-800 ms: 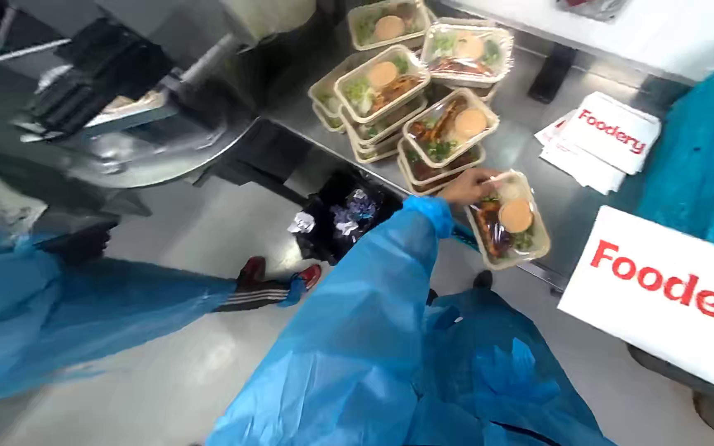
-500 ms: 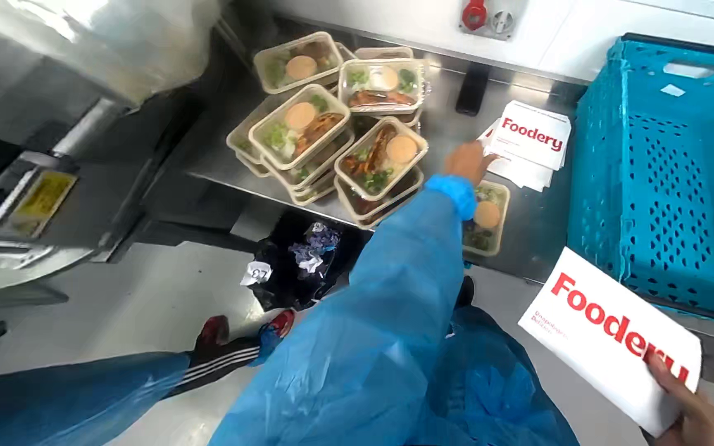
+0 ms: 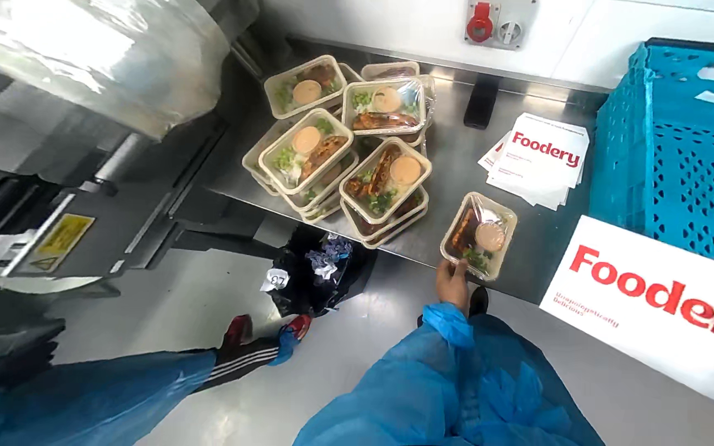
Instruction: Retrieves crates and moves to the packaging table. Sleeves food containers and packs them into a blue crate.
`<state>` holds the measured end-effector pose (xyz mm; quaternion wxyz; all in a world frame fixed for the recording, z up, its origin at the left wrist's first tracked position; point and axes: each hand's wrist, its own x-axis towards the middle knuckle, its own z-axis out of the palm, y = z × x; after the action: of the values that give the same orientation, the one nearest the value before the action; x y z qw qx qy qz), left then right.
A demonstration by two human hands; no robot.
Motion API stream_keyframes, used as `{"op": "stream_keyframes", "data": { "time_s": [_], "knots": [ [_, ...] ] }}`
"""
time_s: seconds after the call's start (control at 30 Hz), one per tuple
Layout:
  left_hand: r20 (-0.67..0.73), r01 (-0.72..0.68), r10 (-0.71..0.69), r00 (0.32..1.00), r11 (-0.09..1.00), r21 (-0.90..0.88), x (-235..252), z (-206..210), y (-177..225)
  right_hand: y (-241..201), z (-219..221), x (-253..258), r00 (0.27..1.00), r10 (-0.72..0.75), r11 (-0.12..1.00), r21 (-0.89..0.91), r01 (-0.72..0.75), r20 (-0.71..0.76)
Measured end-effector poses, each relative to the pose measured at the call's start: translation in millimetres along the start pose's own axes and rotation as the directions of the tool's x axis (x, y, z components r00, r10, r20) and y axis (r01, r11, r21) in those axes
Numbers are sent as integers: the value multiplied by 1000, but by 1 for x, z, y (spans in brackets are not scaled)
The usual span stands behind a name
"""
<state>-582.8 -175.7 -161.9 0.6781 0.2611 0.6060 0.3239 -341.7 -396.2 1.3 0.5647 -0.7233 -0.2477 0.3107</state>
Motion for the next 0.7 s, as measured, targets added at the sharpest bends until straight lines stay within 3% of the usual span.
{"op": "stream_keyframes", "data": {
  "time_s": [0.1,0.27,0.4,0.53,0.6,0.7],
  "knots": [
    [15,-109,113,993,977,-182,-3,-20,18,-24,24,16,1000,21,999,-29,-21,2],
    [65,-396,399,915,917,-54,-38,-103,72,-33,79,24,993,78,993,81,-85,87],
    [183,-444,450,874,893,-75,-86,-161,109,-24,122,7,959,98,964,215,-159,268],
    [262,-535,522,812,845,-24,-105,-216,114,-9,143,-19,888,104,917,302,-260,448],
    [264,-568,546,795,823,12,-112,-233,115,-1,153,-32,855,126,875,350,-335,503],
    [310,-623,583,751,781,42,-112,-247,124,10,164,-40,813,38,841,422,-340,581]
  ]
}}
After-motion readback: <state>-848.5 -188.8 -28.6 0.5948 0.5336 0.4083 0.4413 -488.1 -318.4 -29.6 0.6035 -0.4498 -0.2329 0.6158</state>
